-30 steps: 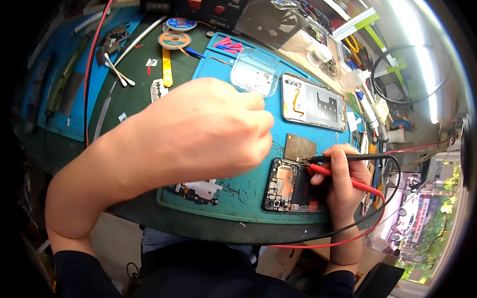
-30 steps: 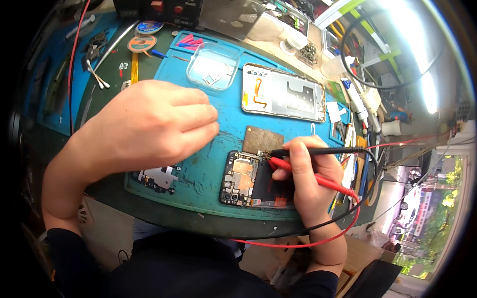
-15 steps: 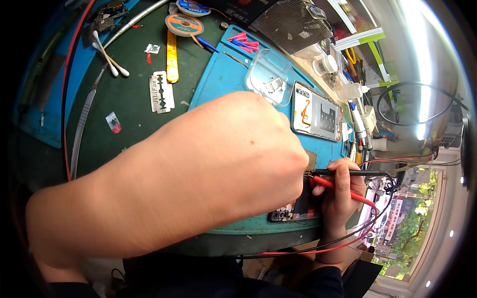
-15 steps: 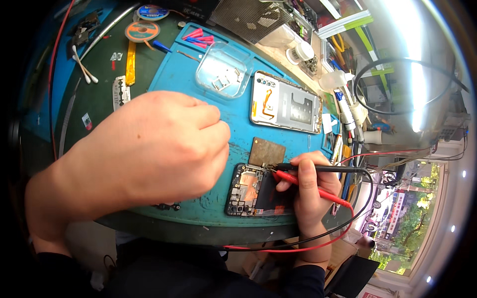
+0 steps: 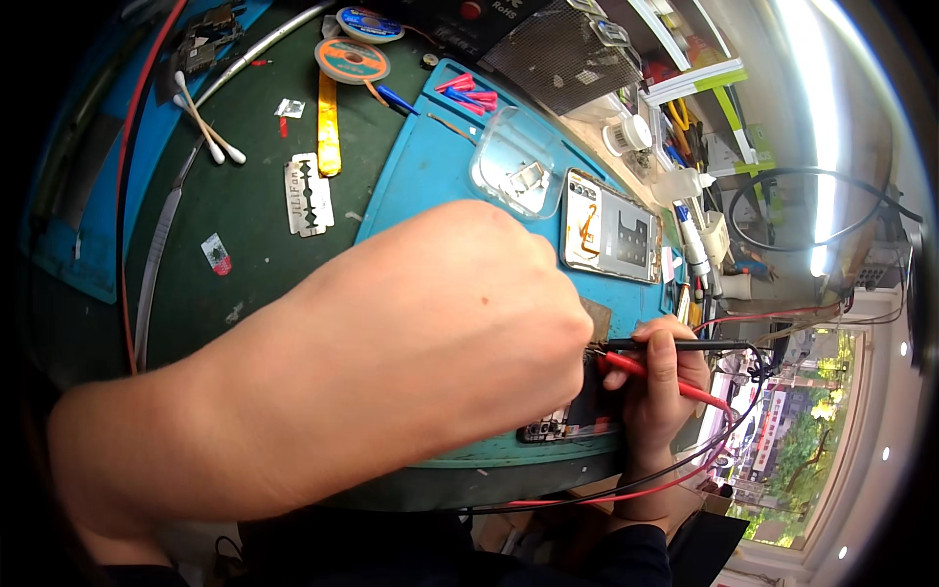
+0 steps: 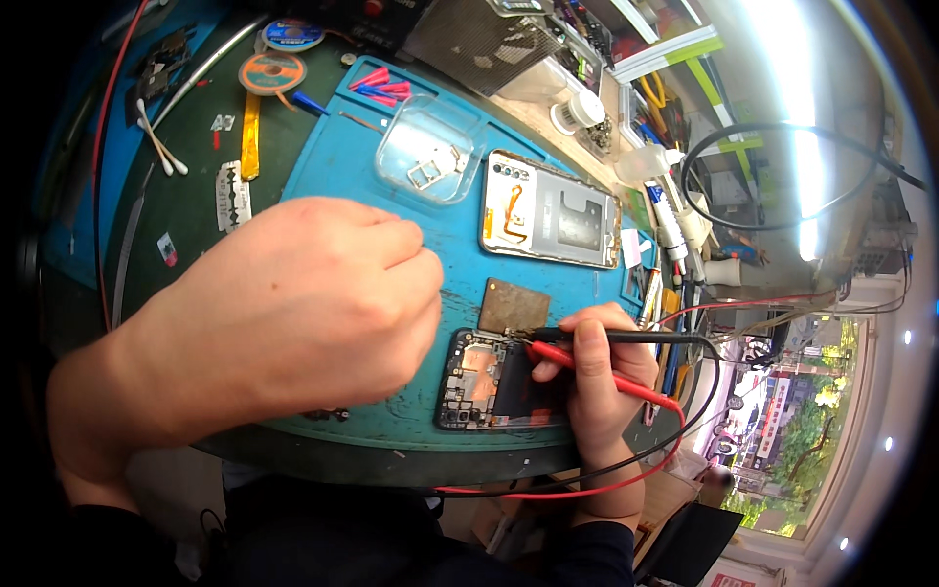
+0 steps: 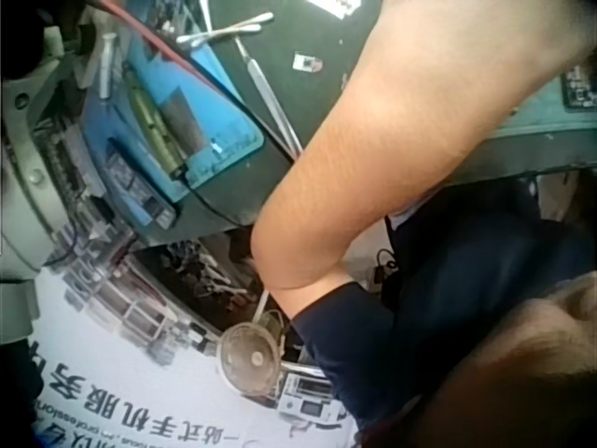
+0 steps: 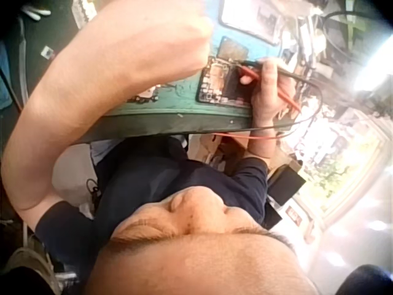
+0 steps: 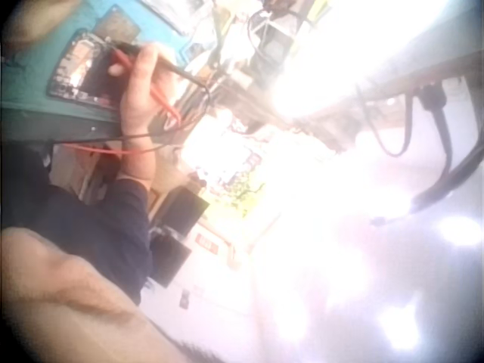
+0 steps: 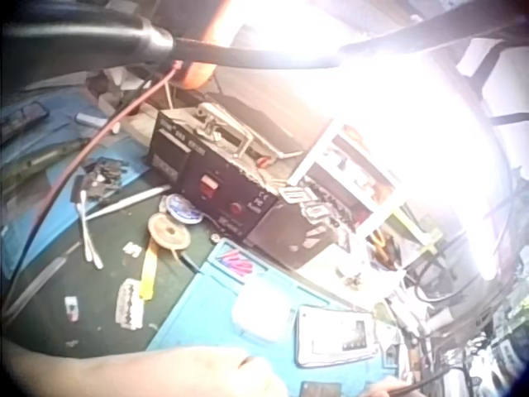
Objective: The person uses a multimeter to test the battery terminals of a disassembled smartphone. They then connect a charging cable to the device, which displays a charging icon on the screen. Finally, the person handles a small component over the phone's motherboard.
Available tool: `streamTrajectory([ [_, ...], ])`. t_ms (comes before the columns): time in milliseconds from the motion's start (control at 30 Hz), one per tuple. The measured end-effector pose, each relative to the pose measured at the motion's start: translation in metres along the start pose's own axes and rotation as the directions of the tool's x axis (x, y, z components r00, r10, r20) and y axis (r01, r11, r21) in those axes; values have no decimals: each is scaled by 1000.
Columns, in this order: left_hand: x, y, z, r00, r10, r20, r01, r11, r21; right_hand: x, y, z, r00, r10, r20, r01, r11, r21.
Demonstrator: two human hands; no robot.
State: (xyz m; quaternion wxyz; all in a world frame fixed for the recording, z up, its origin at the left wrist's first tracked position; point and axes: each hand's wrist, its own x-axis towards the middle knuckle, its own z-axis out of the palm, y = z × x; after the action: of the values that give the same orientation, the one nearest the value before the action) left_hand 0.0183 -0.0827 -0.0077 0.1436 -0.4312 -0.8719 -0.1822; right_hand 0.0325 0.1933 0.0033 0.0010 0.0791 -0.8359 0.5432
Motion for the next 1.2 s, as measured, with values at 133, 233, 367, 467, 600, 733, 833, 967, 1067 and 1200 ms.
streamTrajectory([
  [133, 0, -1, 1, 1000, -3, 9, 3, 1000, 4, 0, 0, 1, 1000, -11, 2, 11, 1000, -8],
  [233, 0, 1, 3, 999, -19, -31, 20, 1000, 14, 0, 3, -1, 1000, -21, 10, 21, 1000, -6],
  [367, 2, 1, -1, 1000, -4, 17, 4, 1000, 24, -1, 2, -2, 1000, -16, 9, 16, 1000, 3],
  [467, 3, -2, -11, 990, 33, 135, -42, 997, 61, 1, 1, 2, 1000, -10, -8, 10, 1000, 8],
  [600, 2, -2, -8, 993, 44, 107, -49, 998, 47, 3, -1, -4, 999, 21, 39, -21, 1000, 18],
  [733, 5, -1, -5, 989, 54, 138, -66, 994, 89, 0, 8, -7, 999, 43, -11, -42, 998, 49],
  [833, 6, 0, -2, 990, 59, 129, -74, 991, 115, 1, 5, -5, 1000, 18, 14, -19, 997, 72],
  [967, 5, -2, -4, 989, 53, 139, -67, 993, 98, 3, 6, -1, 1000, -16, 12, 14, 996, 93],
  [1067, 5, -3, -5, 989, 67, 135, -78, 994, 78, 3, 3, -1, 1000, -5, 18, 4, 994, 107],
  [1200, 10, -3, -4, 987, 83, 140, -91, 994, 53, -2, 4, -4, 1000, 4, -29, 0, 993, 117],
])
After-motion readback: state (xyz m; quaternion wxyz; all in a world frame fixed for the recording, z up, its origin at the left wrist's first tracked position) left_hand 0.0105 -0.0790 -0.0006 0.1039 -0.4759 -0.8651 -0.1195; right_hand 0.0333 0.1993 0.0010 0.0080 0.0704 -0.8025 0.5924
